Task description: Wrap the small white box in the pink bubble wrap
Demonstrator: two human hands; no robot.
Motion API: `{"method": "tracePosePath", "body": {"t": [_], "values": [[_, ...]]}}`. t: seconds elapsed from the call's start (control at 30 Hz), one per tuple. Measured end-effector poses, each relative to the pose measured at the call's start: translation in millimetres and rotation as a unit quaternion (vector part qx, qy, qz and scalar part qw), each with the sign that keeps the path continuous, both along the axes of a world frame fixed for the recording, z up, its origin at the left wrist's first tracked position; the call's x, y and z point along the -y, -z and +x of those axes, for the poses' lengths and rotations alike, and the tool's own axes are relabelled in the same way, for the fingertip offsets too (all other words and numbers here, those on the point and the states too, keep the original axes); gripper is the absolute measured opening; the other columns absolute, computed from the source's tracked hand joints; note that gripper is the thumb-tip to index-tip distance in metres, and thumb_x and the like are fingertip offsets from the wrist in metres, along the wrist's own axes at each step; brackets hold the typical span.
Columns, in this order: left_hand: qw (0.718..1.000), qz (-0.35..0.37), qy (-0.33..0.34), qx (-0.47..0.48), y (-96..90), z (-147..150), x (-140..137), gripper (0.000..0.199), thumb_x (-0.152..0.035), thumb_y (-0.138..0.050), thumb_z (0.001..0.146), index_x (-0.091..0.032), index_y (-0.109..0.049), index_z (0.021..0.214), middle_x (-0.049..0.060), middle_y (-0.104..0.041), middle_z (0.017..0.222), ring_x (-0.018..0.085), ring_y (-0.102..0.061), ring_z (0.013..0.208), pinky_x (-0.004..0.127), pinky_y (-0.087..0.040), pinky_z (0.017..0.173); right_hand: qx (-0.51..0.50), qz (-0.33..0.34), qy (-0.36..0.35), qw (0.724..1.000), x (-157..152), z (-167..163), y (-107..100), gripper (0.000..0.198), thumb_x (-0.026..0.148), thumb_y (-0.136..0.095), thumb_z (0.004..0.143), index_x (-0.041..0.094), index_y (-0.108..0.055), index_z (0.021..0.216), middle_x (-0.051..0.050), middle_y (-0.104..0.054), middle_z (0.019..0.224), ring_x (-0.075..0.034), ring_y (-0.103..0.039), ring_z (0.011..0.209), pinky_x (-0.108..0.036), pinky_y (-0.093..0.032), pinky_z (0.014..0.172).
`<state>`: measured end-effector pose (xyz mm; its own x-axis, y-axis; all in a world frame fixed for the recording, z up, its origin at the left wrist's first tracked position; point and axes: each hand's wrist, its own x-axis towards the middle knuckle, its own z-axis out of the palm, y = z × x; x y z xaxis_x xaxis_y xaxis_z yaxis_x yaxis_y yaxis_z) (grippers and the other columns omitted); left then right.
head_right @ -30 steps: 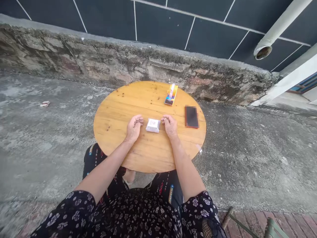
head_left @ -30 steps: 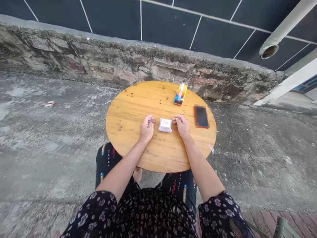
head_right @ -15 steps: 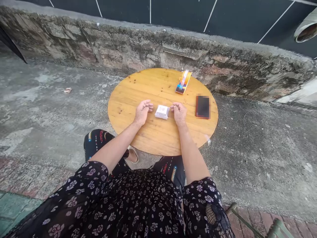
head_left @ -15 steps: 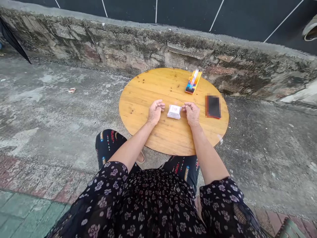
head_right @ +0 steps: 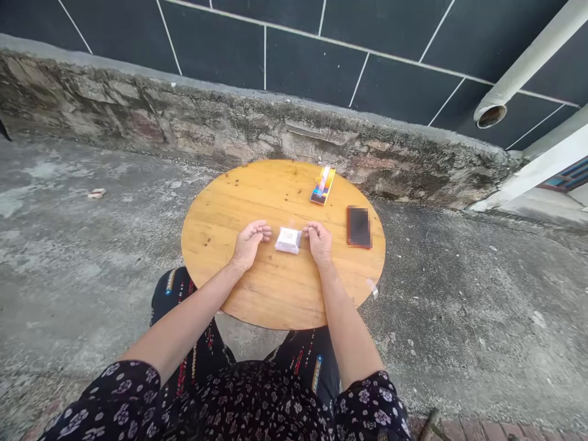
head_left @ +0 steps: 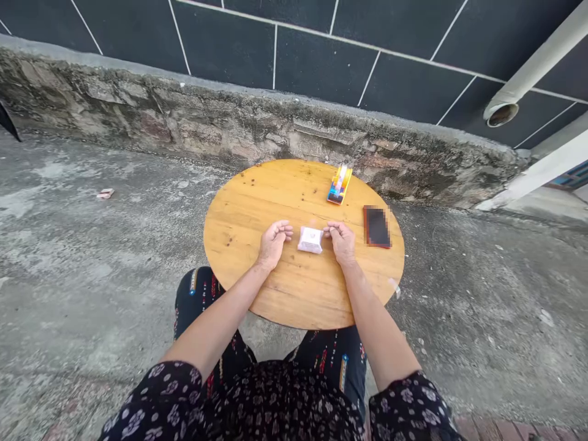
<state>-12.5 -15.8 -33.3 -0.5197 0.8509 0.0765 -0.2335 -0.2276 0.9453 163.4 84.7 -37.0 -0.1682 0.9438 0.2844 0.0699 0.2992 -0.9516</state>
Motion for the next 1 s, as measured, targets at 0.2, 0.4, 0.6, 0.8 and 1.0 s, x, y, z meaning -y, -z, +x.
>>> {"method": "tracePosePath", "body": {"t": [0.2, 0.4, 0.6, 0.8, 1.0], "values": [[0.997, -0.066, 0.038, 0.004, -6.5, -8, -8, 0.032, -0.016, -0.054, 0.063, -0.013, -0.063, 0.094, 0.006, -0.068, 0.086, 0.014, -0.064, 0.073, 0.028, -0.051, 0.066, 0.003, -0.023, -0.004, 1.000, 3, 1, -3, 0.024, 0.037, -0.055, 0.077, 0.019, -0.062, 0.091, -0.003, -0.070, 0.079, -0.014, -0.061, 0.062, -0.031, -0.051, 0.069], [0.993, -0.072, 0.081, -0.044, -25.3, -9, -24, 0.026, -0.025, -0.065, 0.066, -0.015, -0.068, 0.090, 0.005, -0.070, 0.089, 0.017, -0.063, 0.081, 0.029, -0.049, 0.071, 0.013, -0.053, -0.016, 0.998, 8, 1, -11, 0.024, 0.037, -0.057, 0.077, 0.019, -0.062, 0.091, -0.003, -0.070, 0.081, -0.014, -0.061, 0.066, -0.030, -0.050, 0.071], [0.985, -0.040, 0.134, -0.105, -29.0, -11, -18, 0.021, -0.030, -0.069, 0.068, -0.016, -0.070, 0.084, 0.005, -0.069, 0.091, 0.020, -0.062, 0.089, 0.033, -0.047, 0.084, 0.056, -0.113, -0.083, 0.988, -3, 5, -35, 0.027, 0.038, -0.067, 0.072, 0.019, -0.066, 0.091, -0.003, -0.069, 0.077, -0.016, -0.062, 0.066, -0.023, -0.042, 0.048], [0.943, -0.010, 0.209, -0.260, -32.4, -26, -9, 0.028, -0.025, -0.067, 0.073, -0.019, -0.068, 0.100, 0.008, -0.059, 0.118, 0.024, -0.054, 0.115, 0.036, -0.042, 0.099, 0.064, -0.159, -0.160, 0.972, -25, -7, -42, 0.031, 0.041, -0.069, 0.072, 0.020, -0.066, 0.093, -0.004, -0.069, 0.083, -0.018, -0.064, 0.079, -0.024, -0.047, 0.053], [0.900, -0.022, 0.229, -0.369, -40.0, -24, -6, 0.046, -0.023, -0.070, 0.070, -0.023, -0.060, 0.115, 0.006, -0.054, 0.127, 0.025, -0.050, 0.122, 0.038, -0.038, 0.105, 0.076, -0.165, -0.193, 0.964, -25, -17, -38, 0.029, 0.043, -0.069, 0.072, 0.020, -0.066, 0.090, -0.001, -0.066, 0.077, -0.015, -0.059, 0.070, -0.025, -0.044, 0.055]]}}
